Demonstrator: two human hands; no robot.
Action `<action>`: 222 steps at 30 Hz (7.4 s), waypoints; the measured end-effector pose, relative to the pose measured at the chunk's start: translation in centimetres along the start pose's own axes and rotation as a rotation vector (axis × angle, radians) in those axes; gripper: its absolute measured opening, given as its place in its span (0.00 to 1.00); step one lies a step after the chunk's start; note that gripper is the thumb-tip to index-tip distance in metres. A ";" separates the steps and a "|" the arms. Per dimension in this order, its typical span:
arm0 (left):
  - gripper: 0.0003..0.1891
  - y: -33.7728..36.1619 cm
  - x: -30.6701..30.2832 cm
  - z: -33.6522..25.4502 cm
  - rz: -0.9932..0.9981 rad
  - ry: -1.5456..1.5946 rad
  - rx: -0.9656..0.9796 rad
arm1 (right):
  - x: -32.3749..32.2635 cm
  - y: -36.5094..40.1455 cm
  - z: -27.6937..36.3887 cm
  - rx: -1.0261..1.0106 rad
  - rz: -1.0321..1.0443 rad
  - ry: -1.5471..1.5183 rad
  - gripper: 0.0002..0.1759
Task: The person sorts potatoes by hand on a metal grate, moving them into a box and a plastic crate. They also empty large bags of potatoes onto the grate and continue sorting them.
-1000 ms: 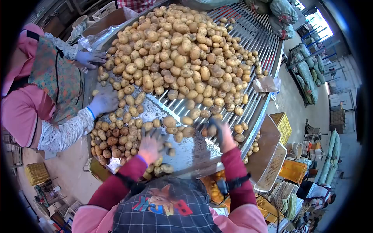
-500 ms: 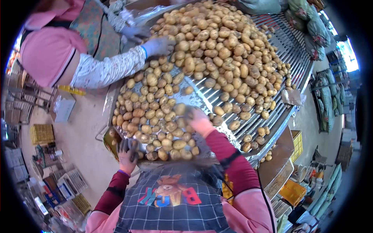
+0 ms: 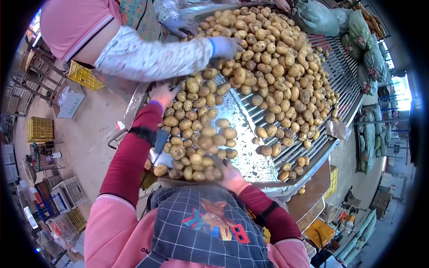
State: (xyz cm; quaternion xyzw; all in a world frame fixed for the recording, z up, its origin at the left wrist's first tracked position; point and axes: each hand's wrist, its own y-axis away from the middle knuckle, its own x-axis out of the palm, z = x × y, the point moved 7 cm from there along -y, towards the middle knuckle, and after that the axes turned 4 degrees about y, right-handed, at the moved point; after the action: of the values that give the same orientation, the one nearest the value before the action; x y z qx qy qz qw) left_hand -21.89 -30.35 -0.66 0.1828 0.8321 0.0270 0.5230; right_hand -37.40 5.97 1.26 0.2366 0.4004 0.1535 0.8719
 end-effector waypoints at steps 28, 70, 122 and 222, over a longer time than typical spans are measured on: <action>0.30 -6.9 2.2 -7.1 0.110 0.087 0.265 | -3.2 -13.2 8.5 -0.470 -0.268 0.166 0.24; 0.35 25.3 1.9 -7.1 0.357 0.565 0.506 | -5.1 13.0 -12.2 -0.137 -0.886 -1.444 0.24; 0.29 23.8 7.4 -3.7 -0.003 0.079 0.716 | -15.6 20.0 -24.6 0.749 -1.277 -0.189 0.33; 0.23 19.1 -3.8 2.4 0.069 0.152 0.493 | -5.8 -7.3 6.2 -0.022 -0.524 0.413 0.38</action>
State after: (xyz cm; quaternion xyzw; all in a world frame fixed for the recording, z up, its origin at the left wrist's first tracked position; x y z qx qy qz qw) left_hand -13.01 -14.17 6.01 0.3307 0.8435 -0.1451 0.3976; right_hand -35.74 -4.60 4.46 0.0799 0.6142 -0.0267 0.7846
